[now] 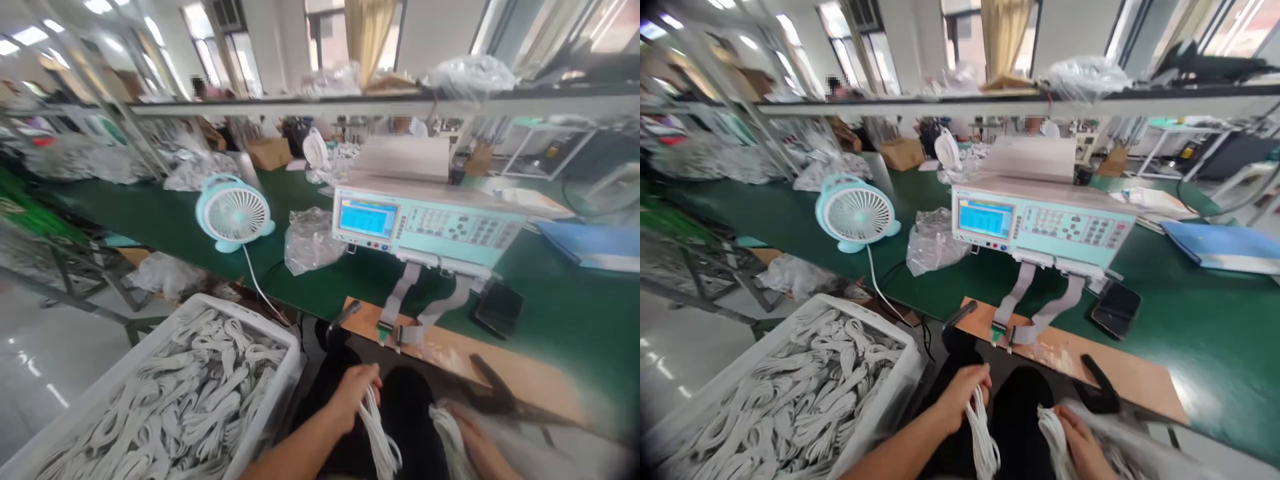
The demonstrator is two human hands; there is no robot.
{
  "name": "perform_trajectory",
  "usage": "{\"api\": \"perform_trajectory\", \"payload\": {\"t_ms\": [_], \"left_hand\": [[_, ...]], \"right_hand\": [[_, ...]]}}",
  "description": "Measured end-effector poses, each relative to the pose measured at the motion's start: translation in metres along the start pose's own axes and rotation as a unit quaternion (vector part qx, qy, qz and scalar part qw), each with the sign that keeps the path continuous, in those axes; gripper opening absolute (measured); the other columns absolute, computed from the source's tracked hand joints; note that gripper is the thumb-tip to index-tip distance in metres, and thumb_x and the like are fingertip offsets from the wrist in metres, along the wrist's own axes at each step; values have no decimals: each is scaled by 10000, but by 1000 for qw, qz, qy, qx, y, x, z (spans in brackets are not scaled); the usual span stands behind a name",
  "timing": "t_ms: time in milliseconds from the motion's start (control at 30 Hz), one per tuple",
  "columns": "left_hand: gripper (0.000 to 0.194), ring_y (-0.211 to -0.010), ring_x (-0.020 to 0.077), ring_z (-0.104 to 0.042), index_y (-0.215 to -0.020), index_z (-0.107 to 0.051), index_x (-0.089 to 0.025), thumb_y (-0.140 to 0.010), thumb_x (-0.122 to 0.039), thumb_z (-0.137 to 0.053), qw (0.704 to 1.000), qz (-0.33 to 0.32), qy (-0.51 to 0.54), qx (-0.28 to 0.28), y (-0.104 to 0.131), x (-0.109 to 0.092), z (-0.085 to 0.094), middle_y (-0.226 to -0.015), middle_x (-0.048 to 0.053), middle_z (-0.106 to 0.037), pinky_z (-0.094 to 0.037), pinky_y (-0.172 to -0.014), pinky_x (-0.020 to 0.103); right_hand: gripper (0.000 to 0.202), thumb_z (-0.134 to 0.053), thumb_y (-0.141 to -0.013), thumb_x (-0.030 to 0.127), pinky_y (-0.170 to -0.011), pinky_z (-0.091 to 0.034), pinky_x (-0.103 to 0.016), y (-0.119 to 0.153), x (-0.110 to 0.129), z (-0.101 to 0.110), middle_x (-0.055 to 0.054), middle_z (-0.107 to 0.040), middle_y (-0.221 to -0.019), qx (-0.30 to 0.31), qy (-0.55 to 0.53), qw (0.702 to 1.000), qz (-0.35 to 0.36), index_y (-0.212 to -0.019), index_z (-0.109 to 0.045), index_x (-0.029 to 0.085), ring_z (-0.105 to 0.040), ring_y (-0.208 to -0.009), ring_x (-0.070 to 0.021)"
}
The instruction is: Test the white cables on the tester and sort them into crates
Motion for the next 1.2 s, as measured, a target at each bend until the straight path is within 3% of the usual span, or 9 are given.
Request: {"api": "perform_trajectory", "payload": {"t_ms": [133, 200, 267, 433, 533, 700, 800, 967, 1200], "left_hand": [[388, -340, 66, -397, -608, -521, -148, -649, -519, -623, 994, -5, 110, -28, -8, -1, 16, -420, -29, -488, -264, -376, 186], [362, -364, 65, -418, -620, -529, -141, -646, -481, -652, 990, 14, 138, -29, -11, 0, 16, -444, -26, -501, -274, -387, 182], [352, -378, 66, -429, -625, -532, -136, -635, -457, -677, 986, 33, 159, -32, -11, 1, 11, -451, -26, -502, -280, -391, 180], [334, -414, 48, -433, -647, -524, -129, -630, -405, -711, 978, 13, 207, -21, -6, 1, -6, -512, -31, -506, -307, -416, 169], [331, -458, 51, -455, -682, -520, -135, -626, -394, -719, 972, 7, 231, -46, -1, 4, -6, -574, -35, -511, -344, -449, 172], [287, -505, 61, -447, -682, -510, -146, -700, -392, -655, 987, -45, 153, 16, 12, 3, -6, -616, -35, -487, -355, -478, 179], [246, -571, 67, -454, -717, -551, -130, -748, -366, -613, 991, -99, 80, 46, 20, -1, -8, -643, -15, -507, -358, -535, 173], [200, -544, 64, -416, -746, -532, -148, -753, -333, -608, 988, -102, 56, 97, 27, -7, -14, -625, -29, -495, -331, -527, 175], [239, -678, 113, -487, -890, -600, -152, -758, -351, -595, 993, -114, 21, 37, 32, -7, -13, -756, 18, -560, -383, -627, 209]], "right_hand": [[186, -716, -446, 372, -608, -417, -363, -7, -43, 95, -89, -627, -595, 0, 229, 973, -3, -497, -617, 221, -575, -615, -259], [199, -701, -495, 387, -587, -401, -371, 1, -50, 113, -88, -606, -605, -35, 334, 941, 34, -539, -606, 218, -548, -562, -238], [234, -639, -607, 414, -626, -418, -376, 13, -42, 97, -99, -627, -747, -25, 358, 930, 76, -725, -639, 211, -569, -627, -235], [410, -556, -772, 337, -746, -456, -322, 56, 12, -27, -58, -601, -953, 238, 144, 948, 155, -1163, -487, 236, -573, -804, -180], [411, -605, -747, 308, -692, -459, -277, 70, 36, -72, -30, -578, -933, 254, -3, 952, 171, -1131, -477, 240, -546, -774, -156], [233, -552, -791, 344, -617, -431, -250, 60, 47, -87, 12, -523, -746, 199, -105, 962, 152, -984, -535, 215, -480, -628, -119], [171, -536, -801, 347, -613, -410, -246, 55, 53, -91, -2, -519, -744, 225, -72, 956, 176, -860, -572, 190, -473, -655, -128], [211, -467, -842, 315, -597, -373, -236, 55, 62, -98, 4, -483, -687, 209, -5, 947, 244, -719, -572, 179, -443, -639, -123], [62, -501, -804, 243, -569, -386, -228, 45, 48, -102, 30, -485, -684, 177, -5, 961, 210, -829, -467, 198, -448, -605, -115]]}}
Point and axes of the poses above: each hand's wrist, its own y-axis away from the middle knuckle, its own z-axis out of the back of the hand, x = y × z, the point moved 4 cm from there along -y, towards the middle knuckle
